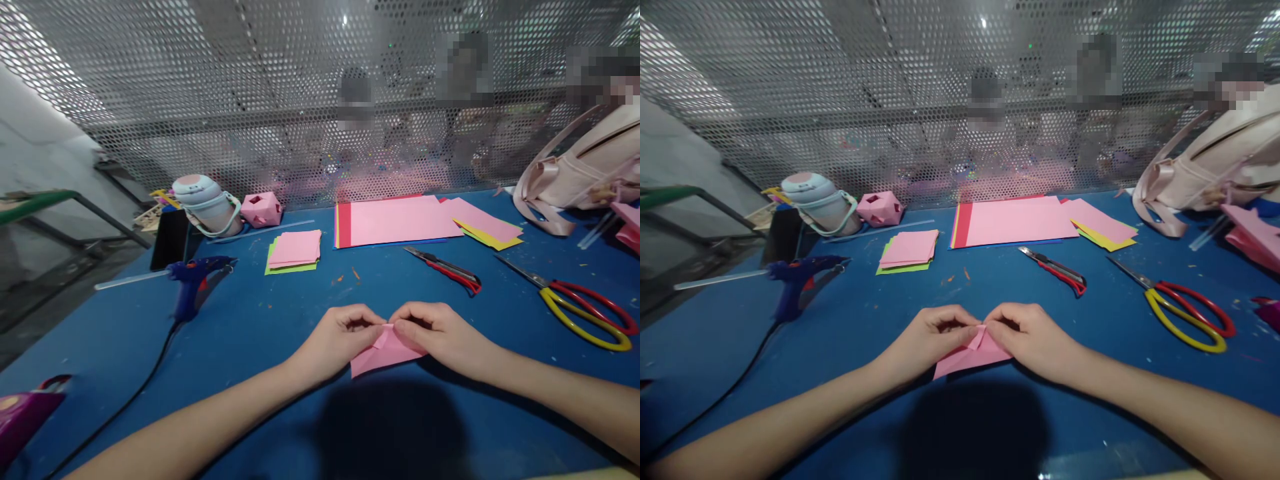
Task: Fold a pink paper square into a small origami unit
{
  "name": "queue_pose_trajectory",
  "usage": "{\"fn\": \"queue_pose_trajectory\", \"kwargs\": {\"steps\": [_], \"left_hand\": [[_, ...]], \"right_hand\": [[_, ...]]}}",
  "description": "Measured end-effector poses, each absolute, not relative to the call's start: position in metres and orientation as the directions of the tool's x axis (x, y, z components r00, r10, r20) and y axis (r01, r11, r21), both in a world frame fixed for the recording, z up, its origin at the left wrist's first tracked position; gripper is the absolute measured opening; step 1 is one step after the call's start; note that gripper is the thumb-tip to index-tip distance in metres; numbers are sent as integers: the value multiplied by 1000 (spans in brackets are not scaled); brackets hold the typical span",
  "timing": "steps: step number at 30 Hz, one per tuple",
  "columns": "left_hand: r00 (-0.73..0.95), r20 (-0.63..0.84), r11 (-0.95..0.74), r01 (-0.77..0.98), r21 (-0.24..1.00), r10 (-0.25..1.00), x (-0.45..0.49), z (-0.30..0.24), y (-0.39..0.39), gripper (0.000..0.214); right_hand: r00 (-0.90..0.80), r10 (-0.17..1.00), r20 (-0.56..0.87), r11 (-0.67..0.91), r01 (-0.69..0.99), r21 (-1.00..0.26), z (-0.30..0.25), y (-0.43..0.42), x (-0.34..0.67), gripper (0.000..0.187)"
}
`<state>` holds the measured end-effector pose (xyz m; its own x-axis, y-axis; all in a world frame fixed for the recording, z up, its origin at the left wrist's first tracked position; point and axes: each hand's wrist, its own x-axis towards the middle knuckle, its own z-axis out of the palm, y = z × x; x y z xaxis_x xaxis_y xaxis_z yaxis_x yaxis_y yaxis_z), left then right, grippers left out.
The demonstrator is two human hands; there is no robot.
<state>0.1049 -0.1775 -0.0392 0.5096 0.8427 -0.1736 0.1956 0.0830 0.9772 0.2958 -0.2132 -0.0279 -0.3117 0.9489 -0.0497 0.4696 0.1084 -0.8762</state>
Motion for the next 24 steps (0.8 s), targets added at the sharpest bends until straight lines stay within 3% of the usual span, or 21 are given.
{"fn": "queue_pose_trajectory", "kwargs": {"steps": [11,20,24], "left_hand": [[567,-63,-109,265,958,822,103,-41,-178,14],[596,102,-353,321,879,797,104,-42,-180,19],[583,63,-306,328,894,810,104,-38,-181,21]], "right_hand": [[-311,949,-53,114,497,-860,-32,-211,295,20],[-340,937,77,271,571,-775,-37,-213,291,18],[-374,912,168,369,568,-736,-39,-212,292,22]]}}
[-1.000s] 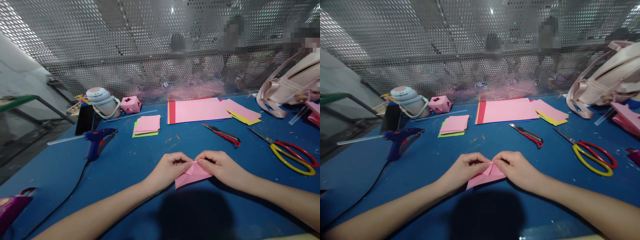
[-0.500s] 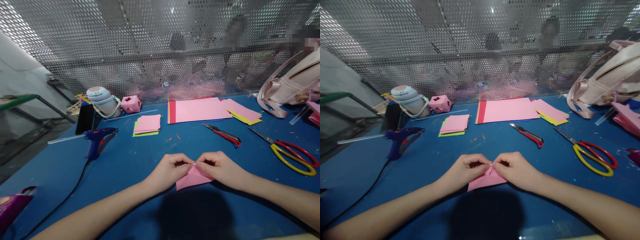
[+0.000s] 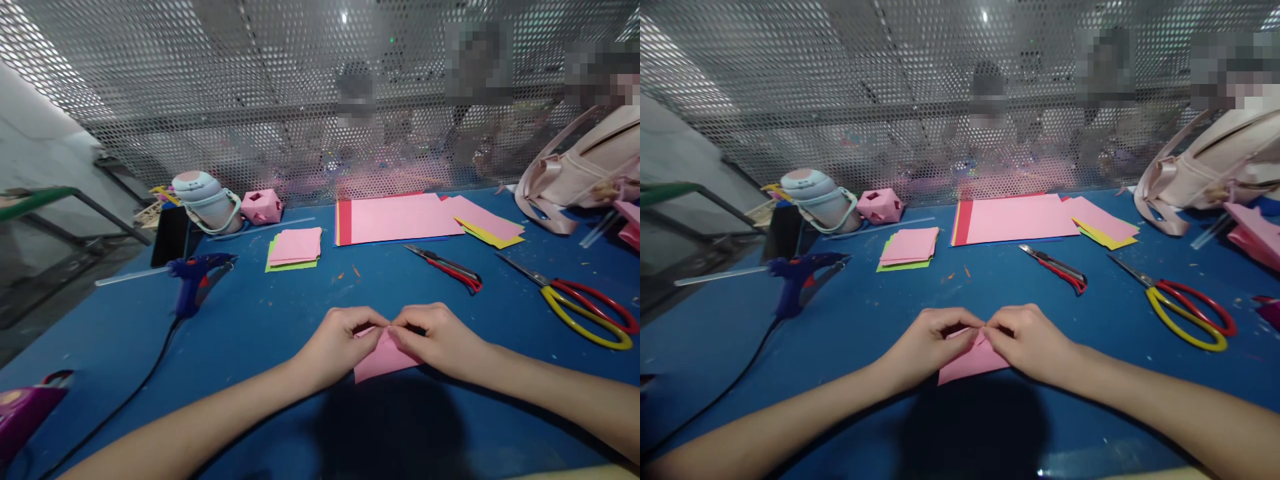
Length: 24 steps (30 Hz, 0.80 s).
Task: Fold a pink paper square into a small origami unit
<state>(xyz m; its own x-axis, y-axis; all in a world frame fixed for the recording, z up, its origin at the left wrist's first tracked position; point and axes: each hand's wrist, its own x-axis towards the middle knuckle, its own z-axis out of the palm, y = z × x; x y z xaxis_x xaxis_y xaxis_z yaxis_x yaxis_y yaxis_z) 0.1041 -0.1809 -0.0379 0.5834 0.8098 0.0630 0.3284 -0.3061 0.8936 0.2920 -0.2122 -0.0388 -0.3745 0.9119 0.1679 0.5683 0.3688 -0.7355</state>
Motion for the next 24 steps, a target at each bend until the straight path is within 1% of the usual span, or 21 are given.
{"fn": "queue_pose_trajectory", "kwargs": {"steps": [2,5,6,8,10,12,16,21,24], "left_hand": [[568,-2,-229,334,914,823,103,-35,-180,27],[564,-153,-60,341,938,811,101,-32,-177,42],[561,-192,-13,340,940,805,100,-31,-176,43],[548,-227,32,342,939,805,98,-31,-174,37],[548,-234,27,359,933,803,97,-32,-173,30],[581,-230,-13,383,924,781,96,-33,-172,33],[669,-139,-175,380,908,730,94,-31,-168,29],[717,-171,-161,370,915,676,89,-24,-162,27],[702,-152,-257,441,860,695,92,-26,-166,23]], "right_hand": [[-371,906,206,396,566,-723,-39,-211,294,23],[-368,898,241,423,571,-704,-40,-209,298,22],[-375,893,249,434,573,-695,-40,-208,299,22],[-392,883,260,456,579,-676,-40,-207,300,22],[-399,878,263,464,583,-667,-41,-206,301,22],[-392,883,259,457,585,-671,-41,-206,301,22],[-380,891,250,441,586,-680,-40,-205,300,22],[-413,866,281,487,572,-660,-38,-207,300,23],[-431,846,314,525,567,-635,-38,-209,298,23]]}}
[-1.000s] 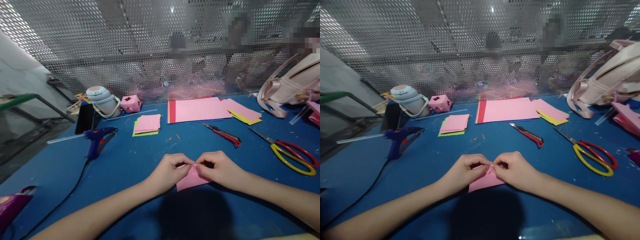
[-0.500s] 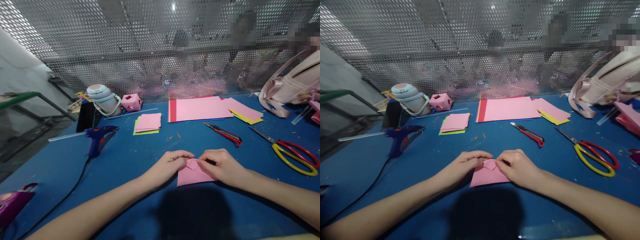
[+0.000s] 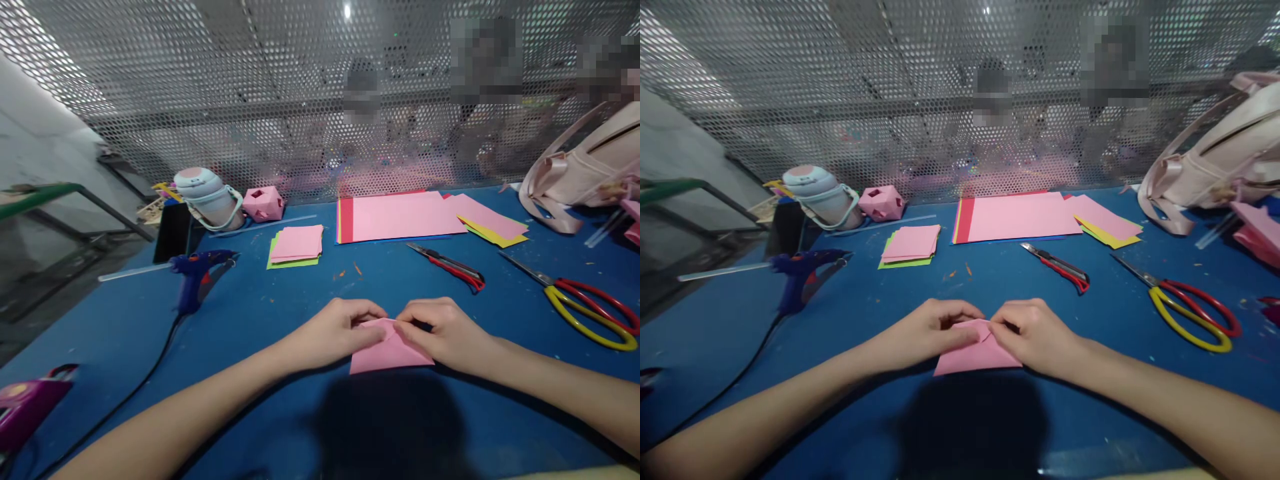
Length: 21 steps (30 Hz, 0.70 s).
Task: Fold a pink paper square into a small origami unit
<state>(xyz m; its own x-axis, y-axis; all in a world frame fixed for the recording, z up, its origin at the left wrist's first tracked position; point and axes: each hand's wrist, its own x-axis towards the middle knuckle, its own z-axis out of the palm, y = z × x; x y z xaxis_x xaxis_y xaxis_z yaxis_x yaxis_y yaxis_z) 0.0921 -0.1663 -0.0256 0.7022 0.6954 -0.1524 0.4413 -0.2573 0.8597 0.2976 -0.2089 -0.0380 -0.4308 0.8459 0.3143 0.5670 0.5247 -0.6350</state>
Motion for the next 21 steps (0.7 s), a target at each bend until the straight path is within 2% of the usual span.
{"fn": "queue_pose_trajectory", "kwargs": {"steps": [3,6,13,17,21], "left_hand": [[685,-80,-373,487,789,724,97,-30,-172,16],[709,-37,-437,474,765,704,98,-33,-175,20],[728,-73,-454,500,737,682,96,-27,-176,19],[781,-76,-449,432,782,620,96,-22,-174,27],[861,-131,-387,351,852,492,91,-10,-168,36]], "right_hand": [[-451,824,343,560,552,-618,-40,-211,295,24],[-480,798,365,597,543,-591,-42,-213,294,26],[-590,707,391,703,522,-483,-39,-212,297,31],[-616,689,382,716,496,-491,-33,-210,300,30],[-636,682,362,716,477,-510,-31,-207,305,26]]}}
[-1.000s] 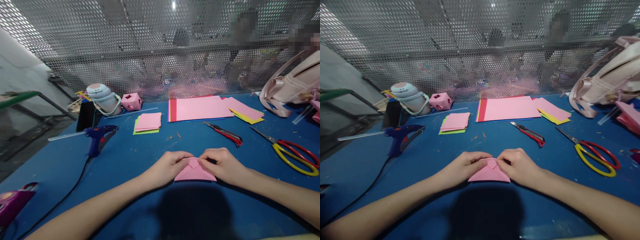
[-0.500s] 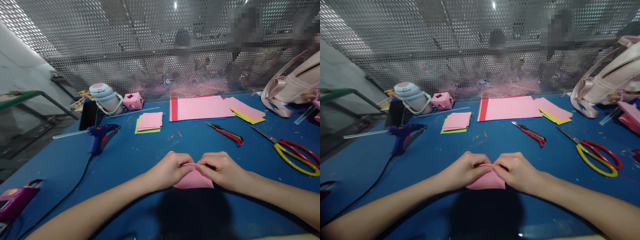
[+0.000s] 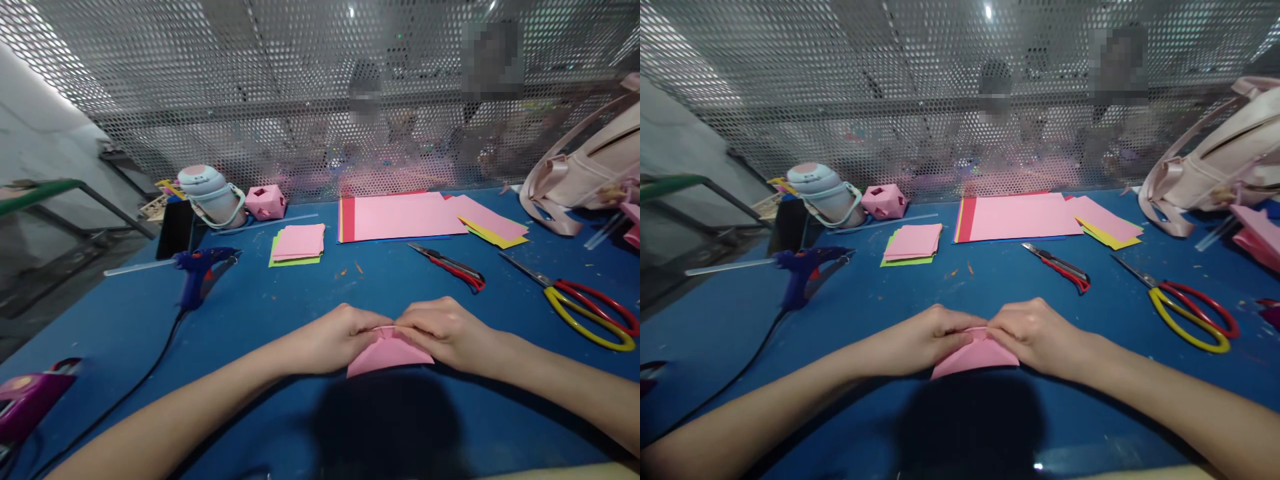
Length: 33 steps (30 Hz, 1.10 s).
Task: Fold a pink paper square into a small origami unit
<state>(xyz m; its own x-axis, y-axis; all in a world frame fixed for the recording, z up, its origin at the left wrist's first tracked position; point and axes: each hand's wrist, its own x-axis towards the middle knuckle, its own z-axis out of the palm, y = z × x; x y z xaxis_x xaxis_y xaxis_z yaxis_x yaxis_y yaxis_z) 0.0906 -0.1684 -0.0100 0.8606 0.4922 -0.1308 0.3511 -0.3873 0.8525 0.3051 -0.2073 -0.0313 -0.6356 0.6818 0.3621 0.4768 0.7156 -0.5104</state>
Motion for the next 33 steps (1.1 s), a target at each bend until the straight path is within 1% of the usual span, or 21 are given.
{"fn": "queue_pose_trajectory", "kwargs": {"steps": [2,3,4,6,8,9,10,12,15,20,22,24,26,28,29,30,32,33], "left_hand": [[886,-190,-343,351,872,423,88,-5,-166,42],[887,-215,-324,362,874,409,88,-3,-166,46],[876,-231,-315,381,869,423,89,-4,-166,47],[821,-223,-337,442,831,526,92,-8,-169,40],[746,-132,-406,492,770,652,96,-18,-173,21],[724,-82,-430,492,757,684,98,-23,-175,17],[714,-44,-447,484,752,699,100,-28,-176,20],[697,-5,-456,474,754,717,102,-36,-178,24],[690,14,-459,466,757,724,103,-40,-178,21],[693,91,-526,449,722,715,102,-35,-175,14],[670,117,-531,456,714,733,101,-33,-172,13],[610,133,-488,464,739,781,98,-31,-165,14],[500,126,-382,450,807,857,95,-31,-155,13],[354,89,-236,396,887,931,91,-33,-144,10],[276,75,-176,362,916,958,90,-36,-138,11],[215,62,-131,321,938,975,89,-38,-134,12],[144,59,-94,257,962,988,87,-44,-127,13],[128,57,-86,238,967,990,87,-47,-124,12]], "right_hand": [[-650,667,363,731,478,-488,-33,-206,307,27],[-655,660,368,740,482,-469,-33,-206,307,27],[-659,652,375,750,488,-447,-34,-206,307,28],[-662,638,394,767,504,-396,-36,-206,306,30],[-663,621,418,784,517,-345,-37,-207,304,32],[-661,614,431,789,522,-324,-37,-207,303,32],[-657,610,442,792,527,-310,-37,-208,302,32],[-645,610,460,790,536,-297,-37,-208,300,32],[-652,610,451,790,542,-286,-37,-208,301,33],[-780,532,331,846,472,-247,-35,-201,302,28],[-776,542,323,838,468,-281,-30,-195,302,28],[-687,627,368,776,511,-369,-21,-186,299,25],[-505,759,411,650,554,-520,-14,-176,295,22],[-316,868,384,497,522,-693,-13,-165,287,17],[-252,901,352,433,478,-764,-15,-160,281,17],[-213,922,324,386,427,-818,-19,-154,276,23],[-180,941,286,334,372,-866,-29,-144,264,35],[-171,947,272,317,368,-874,-34,-139,258,34]]}}
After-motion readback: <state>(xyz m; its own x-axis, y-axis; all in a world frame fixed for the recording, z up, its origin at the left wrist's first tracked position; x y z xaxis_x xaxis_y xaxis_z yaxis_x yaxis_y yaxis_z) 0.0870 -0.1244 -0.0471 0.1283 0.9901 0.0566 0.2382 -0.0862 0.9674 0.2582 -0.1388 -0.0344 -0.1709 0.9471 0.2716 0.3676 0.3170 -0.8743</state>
